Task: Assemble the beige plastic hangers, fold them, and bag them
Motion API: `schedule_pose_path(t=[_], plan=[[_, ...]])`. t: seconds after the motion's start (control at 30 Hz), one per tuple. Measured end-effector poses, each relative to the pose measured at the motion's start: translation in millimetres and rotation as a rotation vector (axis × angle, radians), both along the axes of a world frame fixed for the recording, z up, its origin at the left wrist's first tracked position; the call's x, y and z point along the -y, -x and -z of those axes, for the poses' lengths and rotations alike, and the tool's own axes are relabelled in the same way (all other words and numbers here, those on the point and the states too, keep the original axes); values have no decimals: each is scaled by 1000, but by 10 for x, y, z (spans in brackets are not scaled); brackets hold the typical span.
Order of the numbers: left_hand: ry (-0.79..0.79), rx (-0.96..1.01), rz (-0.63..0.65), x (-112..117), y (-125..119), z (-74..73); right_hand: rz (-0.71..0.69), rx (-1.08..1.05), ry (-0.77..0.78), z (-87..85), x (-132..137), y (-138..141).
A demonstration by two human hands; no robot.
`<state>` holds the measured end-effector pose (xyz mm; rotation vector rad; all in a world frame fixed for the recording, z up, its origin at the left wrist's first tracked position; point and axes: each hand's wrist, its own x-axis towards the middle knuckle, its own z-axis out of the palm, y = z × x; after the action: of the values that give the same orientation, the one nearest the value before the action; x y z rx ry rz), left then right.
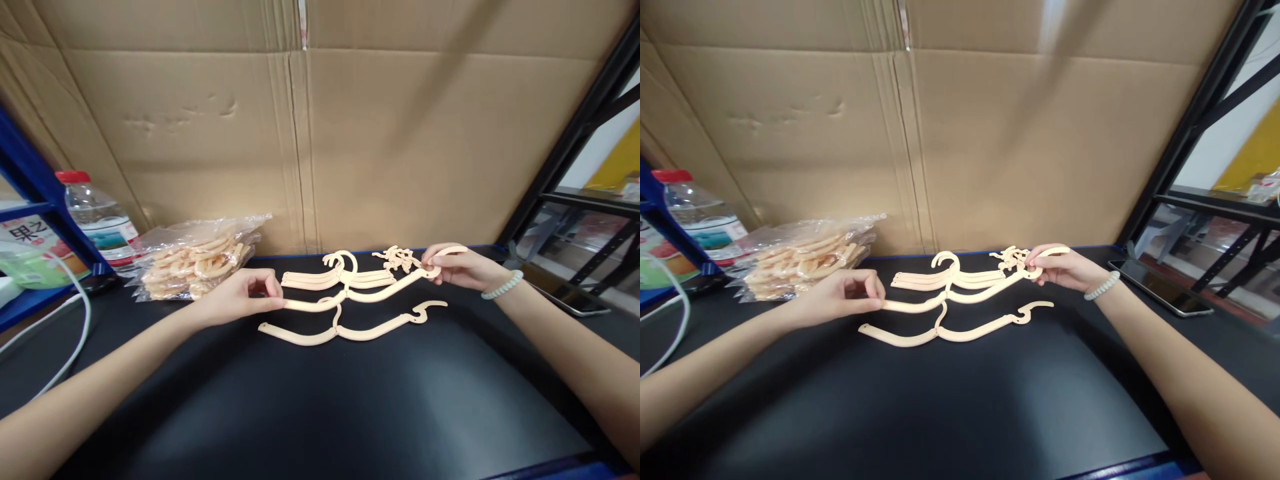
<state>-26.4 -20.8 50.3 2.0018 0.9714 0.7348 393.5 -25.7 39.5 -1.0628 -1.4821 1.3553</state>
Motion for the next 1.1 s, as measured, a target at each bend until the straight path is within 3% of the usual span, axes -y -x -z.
schedule_pose_path(t=[0.1,0.2,0.47,0.63,0.8,1.1], plan=[[-61,-231,191,117,-15,-129,-115,80,39,-11,31,-86],[-100,-363,285,231,-42,-196,-262,266,52,-35,49,-104],[-196,-505,334,242,-24,-140,-506,696,-99,-120,46,-4],[-220,-549,349,218,-23,-118,-523,882,-236,-79,20,18],[-267,-615,349,244,-42,-140,-525,901,-224,-68,33,60],[-572,-637,292,359,-133,-127,-401,936,-281,-72,78,225]])
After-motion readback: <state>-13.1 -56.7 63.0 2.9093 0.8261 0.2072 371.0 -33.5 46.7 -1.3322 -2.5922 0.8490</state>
